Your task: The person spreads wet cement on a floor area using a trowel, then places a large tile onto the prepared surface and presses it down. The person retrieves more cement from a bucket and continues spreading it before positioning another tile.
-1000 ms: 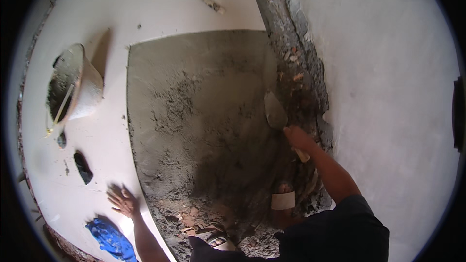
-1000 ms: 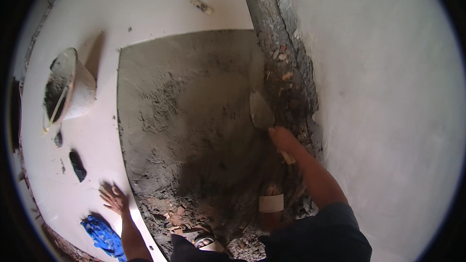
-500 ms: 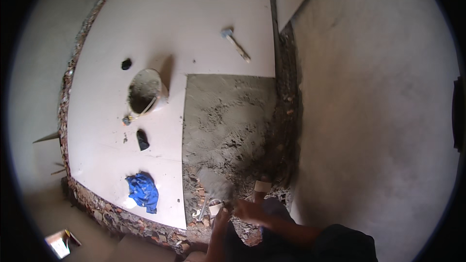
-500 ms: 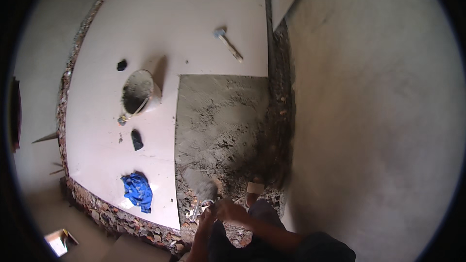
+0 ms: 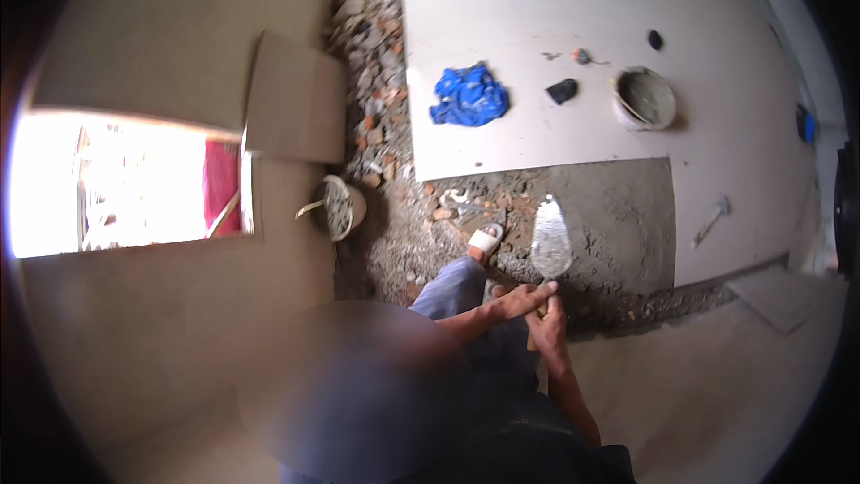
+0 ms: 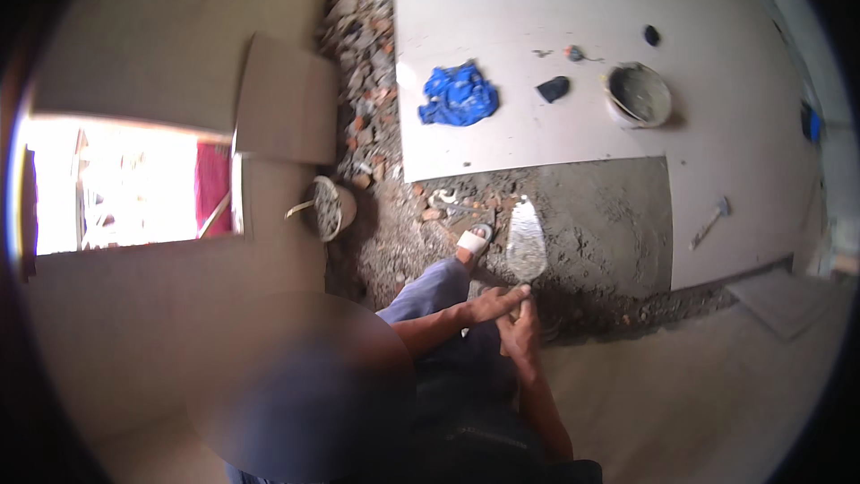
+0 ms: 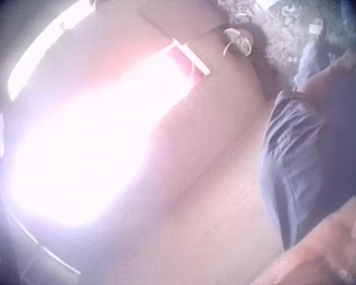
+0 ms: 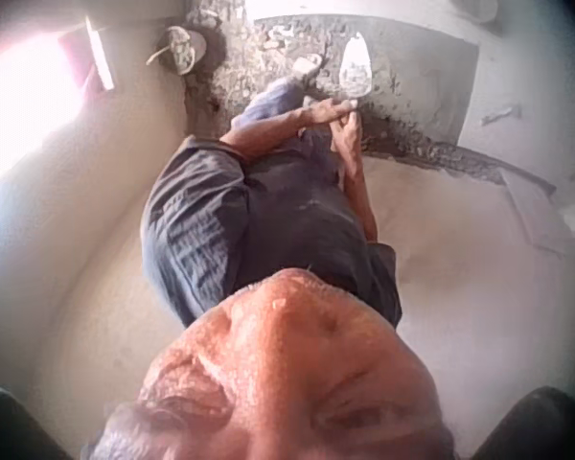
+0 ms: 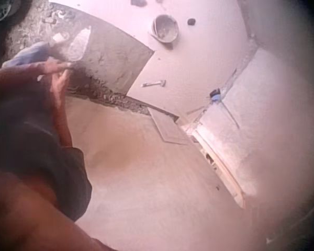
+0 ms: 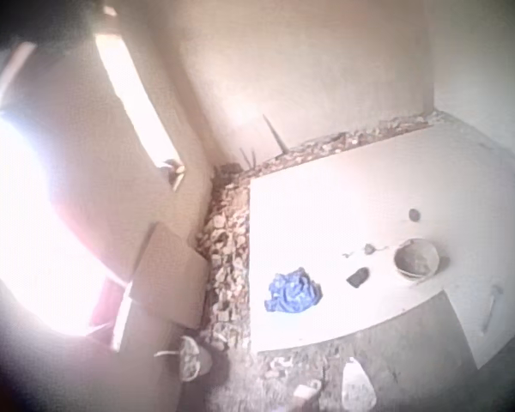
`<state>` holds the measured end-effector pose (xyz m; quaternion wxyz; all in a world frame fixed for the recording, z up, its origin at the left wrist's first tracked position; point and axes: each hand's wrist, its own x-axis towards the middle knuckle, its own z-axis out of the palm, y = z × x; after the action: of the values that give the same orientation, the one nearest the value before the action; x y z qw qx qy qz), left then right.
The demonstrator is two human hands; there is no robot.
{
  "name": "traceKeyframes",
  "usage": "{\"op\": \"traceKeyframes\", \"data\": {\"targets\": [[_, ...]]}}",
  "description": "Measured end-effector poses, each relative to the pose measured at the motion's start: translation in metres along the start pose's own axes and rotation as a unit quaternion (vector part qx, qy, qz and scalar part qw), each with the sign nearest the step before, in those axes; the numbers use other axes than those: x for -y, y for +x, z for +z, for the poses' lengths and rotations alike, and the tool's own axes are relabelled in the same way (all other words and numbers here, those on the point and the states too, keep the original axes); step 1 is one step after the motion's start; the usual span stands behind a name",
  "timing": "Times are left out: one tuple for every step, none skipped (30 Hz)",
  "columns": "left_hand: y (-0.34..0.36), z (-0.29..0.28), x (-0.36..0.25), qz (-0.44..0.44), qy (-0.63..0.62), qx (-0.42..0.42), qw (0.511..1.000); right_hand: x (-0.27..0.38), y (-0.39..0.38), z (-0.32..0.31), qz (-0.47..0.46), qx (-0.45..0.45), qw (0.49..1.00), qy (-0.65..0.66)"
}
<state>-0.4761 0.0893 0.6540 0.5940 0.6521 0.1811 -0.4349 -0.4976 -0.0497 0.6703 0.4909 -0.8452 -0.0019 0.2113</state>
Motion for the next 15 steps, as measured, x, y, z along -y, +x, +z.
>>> {"op": "traceKeyframes", "data": {"targets": [[-0.003, 0.000, -0.001, 0.014, 0.001, 0.022, 1.000, 0.007, -0.001, -0.002, -0.003, 0.031, 0.999, 0.011], [-0.005, -0.001, -0.001, 0.029, 0.012, 0.015, 0.999, 0.011, 0.001, -0.005, 0.012, 0.033, 0.999, -0.018], [-0.009, -0.002, 0.000, 0.008, -0.003, 0.024, 1.000, 0.015, -0.001, -0.007, 0.035, 0.084, 0.996, -0.004], [-0.009, -0.009, -0.001, 0.017, -0.034, -0.017, 0.999, 0.015, 0.006, -0.009, 0.073, 0.095, 0.993, -0.002], [-0.011, -0.017, 0.002, 0.035, -0.063, -0.050, 0.996, 0.014, 0.008, -0.010, 0.006, 0.117, 0.993, 0.032], [-0.013, -0.032, 0.002, 0.047, -0.086, -0.087, 0.991, 0.011, 0.015, -0.013, -0.056, 0.134, 0.989, -0.034], [-0.013, -0.052, 0.002, -0.009, -0.171, -0.111, 0.979, 0.006, 0.017, -0.017, 0.025, 0.130, 0.991, 0.008], [-0.017, -0.070, 0.002, -0.011, -0.309, -0.136, 0.941, 0.002, 0.020, -0.023, 0.071, 0.144, 0.984, 0.079], [-0.023, -0.094, 0.004, 0.036, -0.315, -0.193, 0.929, -0.003, 0.022, -0.031, 0.133, 0.114, 0.983, 0.054], [-0.032, -0.124, 0.007, 0.028, -0.277, -0.225, 0.934, -0.007, 0.021, -0.040, 0.157, 0.096, 0.981, 0.063], [-0.042, -0.152, 0.010, 0.009, -0.261, -0.250, 0.932, -0.011, 0.021, -0.049, 0.197, 0.082, 0.977, 0.003], [-0.052, -0.173, 0.014, 0.040, -0.291, -0.290, 0.911, -0.013, 0.018, -0.057, 0.240, 0.057, 0.969, 0.026], [-0.059, -0.187, 0.018, 0.039, -0.256, -0.358, 0.897, -0.016, 0.017, -0.063, 0.254, 0.052, 0.965, 0.032], [-0.065, -0.192, 0.023, 0.066, -0.291, -0.382, 0.874, -0.015, 0.017, -0.066, 0.301, 0.026, 0.953, 0.009], [-0.069, -0.191, 0.028, 0.041, -0.332, -0.382, 0.861, -0.014, 0.016, -0.065, 0.262, 0.060, 0.962, 0.052]]}}
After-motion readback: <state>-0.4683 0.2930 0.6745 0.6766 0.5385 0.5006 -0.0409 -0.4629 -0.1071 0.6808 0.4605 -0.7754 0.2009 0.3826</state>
